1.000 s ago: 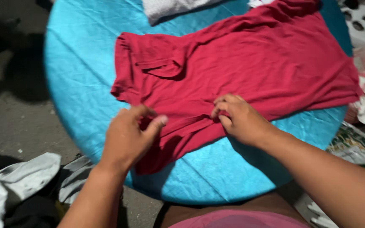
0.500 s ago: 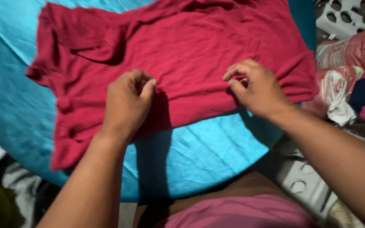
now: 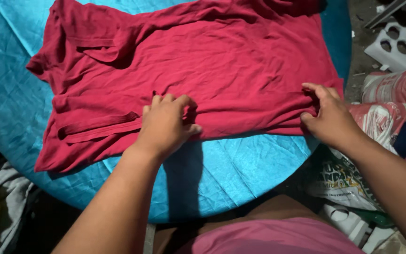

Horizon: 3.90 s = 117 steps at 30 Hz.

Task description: The person folds a red t-shirt, a white t-shirt with a printed graphic, and a pair of beige shorts on a blue-covered round table. Each item is laid flat, folded into a compact rectangle, and placed on a growing stack of folded clothes.

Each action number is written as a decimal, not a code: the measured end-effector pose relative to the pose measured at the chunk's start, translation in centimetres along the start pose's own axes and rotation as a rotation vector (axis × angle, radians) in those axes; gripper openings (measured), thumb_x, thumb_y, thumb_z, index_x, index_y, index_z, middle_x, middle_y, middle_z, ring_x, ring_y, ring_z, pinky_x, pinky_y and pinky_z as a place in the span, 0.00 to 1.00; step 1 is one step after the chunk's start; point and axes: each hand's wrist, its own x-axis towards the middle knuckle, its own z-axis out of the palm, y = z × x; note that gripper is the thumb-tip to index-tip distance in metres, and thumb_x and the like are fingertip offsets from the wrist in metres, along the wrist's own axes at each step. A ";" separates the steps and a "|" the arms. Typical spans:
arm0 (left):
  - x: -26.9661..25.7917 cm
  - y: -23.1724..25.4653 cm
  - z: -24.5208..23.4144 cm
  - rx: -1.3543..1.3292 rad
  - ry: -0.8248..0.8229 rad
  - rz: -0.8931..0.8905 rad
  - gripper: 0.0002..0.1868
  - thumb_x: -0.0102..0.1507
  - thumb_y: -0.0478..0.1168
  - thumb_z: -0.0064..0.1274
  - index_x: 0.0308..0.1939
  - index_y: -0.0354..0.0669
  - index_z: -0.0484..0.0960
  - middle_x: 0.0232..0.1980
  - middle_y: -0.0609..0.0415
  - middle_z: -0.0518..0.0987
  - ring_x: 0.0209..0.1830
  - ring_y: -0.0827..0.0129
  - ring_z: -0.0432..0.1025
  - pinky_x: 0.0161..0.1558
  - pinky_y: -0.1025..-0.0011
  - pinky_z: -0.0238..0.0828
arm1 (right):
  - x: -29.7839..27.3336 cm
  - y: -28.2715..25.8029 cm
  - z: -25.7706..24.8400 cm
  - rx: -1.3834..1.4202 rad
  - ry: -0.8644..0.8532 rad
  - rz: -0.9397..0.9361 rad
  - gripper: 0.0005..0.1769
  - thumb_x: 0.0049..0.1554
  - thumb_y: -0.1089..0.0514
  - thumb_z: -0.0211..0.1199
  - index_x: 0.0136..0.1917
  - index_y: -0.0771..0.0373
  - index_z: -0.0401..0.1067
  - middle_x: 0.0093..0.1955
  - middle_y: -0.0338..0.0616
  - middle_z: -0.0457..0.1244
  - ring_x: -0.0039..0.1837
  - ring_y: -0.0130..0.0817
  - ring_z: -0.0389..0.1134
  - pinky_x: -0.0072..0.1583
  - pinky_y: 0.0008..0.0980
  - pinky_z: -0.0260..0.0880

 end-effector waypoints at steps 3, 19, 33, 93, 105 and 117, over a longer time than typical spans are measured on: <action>-0.1 0.0 0.3 0.065 0.016 -0.001 0.20 0.53 0.49 0.67 0.48 0.55 0.83 0.52 0.49 0.77 0.60 0.50 0.66 0.57 0.48 0.61 | -0.3 2.3 0.1 -0.058 -0.006 0.217 0.38 0.52 0.56 0.71 0.75 0.56 0.66 0.64 0.59 0.60 0.64 0.52 0.66 0.67 0.45 0.66; 3.7 0.6 3.5 -0.063 0.073 0.054 0.08 0.66 0.43 0.54 0.44 0.46 0.76 0.39 0.50 0.82 0.49 0.51 0.72 0.57 0.42 0.53 | -1.1 8.1 -1.5 0.115 0.040 0.631 0.21 0.56 0.50 0.76 0.51 0.68 0.74 0.41 0.44 0.68 0.43 0.32 0.68 0.48 0.33 0.68; 3.4 1.0 3.5 -0.019 0.164 0.093 0.15 0.67 0.49 0.54 0.51 0.45 0.74 0.44 0.44 0.82 0.50 0.45 0.72 0.54 0.43 0.55 | -1.8 8.5 -1.6 0.579 0.021 0.770 0.18 0.64 0.51 0.66 0.60 0.62 0.66 0.46 0.44 0.63 0.40 0.30 0.63 0.39 0.29 0.68; 13.9 -17.5 -2.0 -1.889 1.147 -0.624 0.08 0.59 0.33 0.50 0.41 0.33 0.79 0.39 0.51 0.77 0.39 0.63 0.74 0.44 0.56 0.75 | 20.6 -0.3 -0.1 0.493 0.050 0.301 0.13 0.67 0.64 0.60 0.63 0.66 0.64 0.48 0.46 0.68 0.45 0.32 0.75 0.39 0.31 0.72; 10.4 -12.3 -7.8 -2.311 0.448 -0.572 0.21 0.68 0.48 0.49 0.58 0.38 0.78 0.59 0.48 0.81 0.56 0.52 0.78 0.59 0.44 0.75 | 15.5 -0.9 -1.3 1.252 0.325 0.739 0.16 0.59 0.71 0.65 0.56 0.63 0.63 0.53 0.53 0.64 0.51 0.43 0.73 0.47 0.41 0.81; -2.6 -3.9 -1.8 -1.867 1.362 -0.923 0.23 0.58 0.41 0.56 0.53 0.32 0.76 0.54 0.46 0.83 0.48 0.55 0.82 0.48 0.51 0.84 | 5.1 2.3 -1.1 1.426 0.212 0.853 0.15 0.65 0.60 0.57 0.65 0.57 0.68 0.62 0.42 0.68 0.62 0.35 0.73 0.60 0.43 0.76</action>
